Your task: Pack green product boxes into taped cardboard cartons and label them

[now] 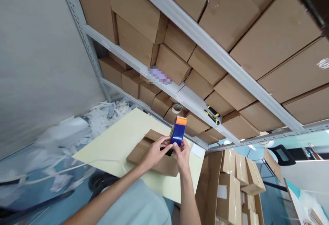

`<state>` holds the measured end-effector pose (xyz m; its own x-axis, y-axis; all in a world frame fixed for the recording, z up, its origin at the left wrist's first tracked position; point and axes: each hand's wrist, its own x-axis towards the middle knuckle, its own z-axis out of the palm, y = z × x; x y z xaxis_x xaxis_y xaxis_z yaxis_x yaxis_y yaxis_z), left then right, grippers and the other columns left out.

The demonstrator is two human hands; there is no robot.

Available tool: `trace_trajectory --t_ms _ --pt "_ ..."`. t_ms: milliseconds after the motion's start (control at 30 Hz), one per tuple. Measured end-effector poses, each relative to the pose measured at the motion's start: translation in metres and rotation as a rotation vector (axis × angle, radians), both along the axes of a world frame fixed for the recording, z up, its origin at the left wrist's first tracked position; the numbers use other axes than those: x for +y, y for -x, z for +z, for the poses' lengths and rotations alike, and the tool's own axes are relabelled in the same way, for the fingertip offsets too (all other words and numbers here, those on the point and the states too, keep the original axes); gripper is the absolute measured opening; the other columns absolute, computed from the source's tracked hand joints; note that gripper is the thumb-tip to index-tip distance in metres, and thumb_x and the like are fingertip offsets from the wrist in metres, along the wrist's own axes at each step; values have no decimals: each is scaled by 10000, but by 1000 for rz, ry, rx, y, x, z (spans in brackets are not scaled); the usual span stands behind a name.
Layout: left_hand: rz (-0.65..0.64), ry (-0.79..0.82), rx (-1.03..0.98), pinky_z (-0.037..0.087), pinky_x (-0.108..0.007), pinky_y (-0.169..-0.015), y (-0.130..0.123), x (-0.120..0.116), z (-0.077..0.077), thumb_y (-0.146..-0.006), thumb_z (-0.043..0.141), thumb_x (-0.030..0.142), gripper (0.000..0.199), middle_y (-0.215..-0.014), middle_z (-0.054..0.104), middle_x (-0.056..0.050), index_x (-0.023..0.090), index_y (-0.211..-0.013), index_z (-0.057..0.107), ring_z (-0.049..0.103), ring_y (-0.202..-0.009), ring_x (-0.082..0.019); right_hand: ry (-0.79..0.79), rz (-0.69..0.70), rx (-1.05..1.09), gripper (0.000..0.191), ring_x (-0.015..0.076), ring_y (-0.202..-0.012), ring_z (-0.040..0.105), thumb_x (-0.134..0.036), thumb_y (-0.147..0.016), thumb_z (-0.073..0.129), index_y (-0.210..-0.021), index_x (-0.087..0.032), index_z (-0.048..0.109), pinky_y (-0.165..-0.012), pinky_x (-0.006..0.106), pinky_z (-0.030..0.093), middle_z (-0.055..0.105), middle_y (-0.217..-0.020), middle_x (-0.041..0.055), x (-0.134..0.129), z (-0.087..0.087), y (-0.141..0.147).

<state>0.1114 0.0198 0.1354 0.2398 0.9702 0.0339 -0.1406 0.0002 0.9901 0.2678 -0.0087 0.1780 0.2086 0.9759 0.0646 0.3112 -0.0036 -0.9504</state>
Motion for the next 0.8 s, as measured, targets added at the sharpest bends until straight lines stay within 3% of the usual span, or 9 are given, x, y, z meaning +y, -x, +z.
trace_trajectory --t_ms 133,267,433,533,633,800 --pt "-87 -1 67 642 -402 -971 12 -30 -9 -956 667 440 364 -1182 763 -113 209 -1208 792 739 -1034 -245 75 -44 130 510 302 -1110 761 -612 -898 822 -1198 -205 753 -1063 460 597 814 -1166 124 -48 -9 18" --pt "-160 -64 86 609 -394 -1051 22 -49 -2 -1012 612 387 346 -1213 749 -117 220 -1237 815 725 -1147 -251 128 -18 146 508 308 -1208 744 -600 -943 795 -1264 -209 753 -1148 468 551 805 -1253 125 -68 6 22" --pt "-76 -120 131 629 -377 -1013 26 -66 16 -1024 654 443 383 -1246 752 -97 237 -1314 794 734 -1115 -239 141 37 99 505 299 -1261 708 -634 -985 739 -1287 -230 738 -1160 438 539 795 -1287 109 -79 29 27" --pt "-19 -130 153 654 -367 -928 32 -74 19 -1021 677 438 370 -1252 782 -104 223 -1296 798 748 -1048 -235 130 65 96 479 283 -1244 710 -611 -979 760 -1280 -238 748 -1148 410 544 791 -1292 95 -83 36 28" --pt "-5 -201 184 663 -357 -859 39 -83 19 -1034 670 411 321 -1207 803 -100 232 -1262 806 750 -992 -228 173 72 184 476 283 -1169 742 -606 -914 837 -1200 -230 783 -1105 419 579 813 -1217 86 -83 38 29" --pt "-32 -373 340 634 -379 -982 51 -94 34 -1068 632 380 286 -1204 808 -93 253 -1252 810 742 -1106 -247 246 30 315 549 297 -1049 792 -689 -884 834 -1135 -202 801 -1004 449 642 843 -1073 101 -77 31 38"
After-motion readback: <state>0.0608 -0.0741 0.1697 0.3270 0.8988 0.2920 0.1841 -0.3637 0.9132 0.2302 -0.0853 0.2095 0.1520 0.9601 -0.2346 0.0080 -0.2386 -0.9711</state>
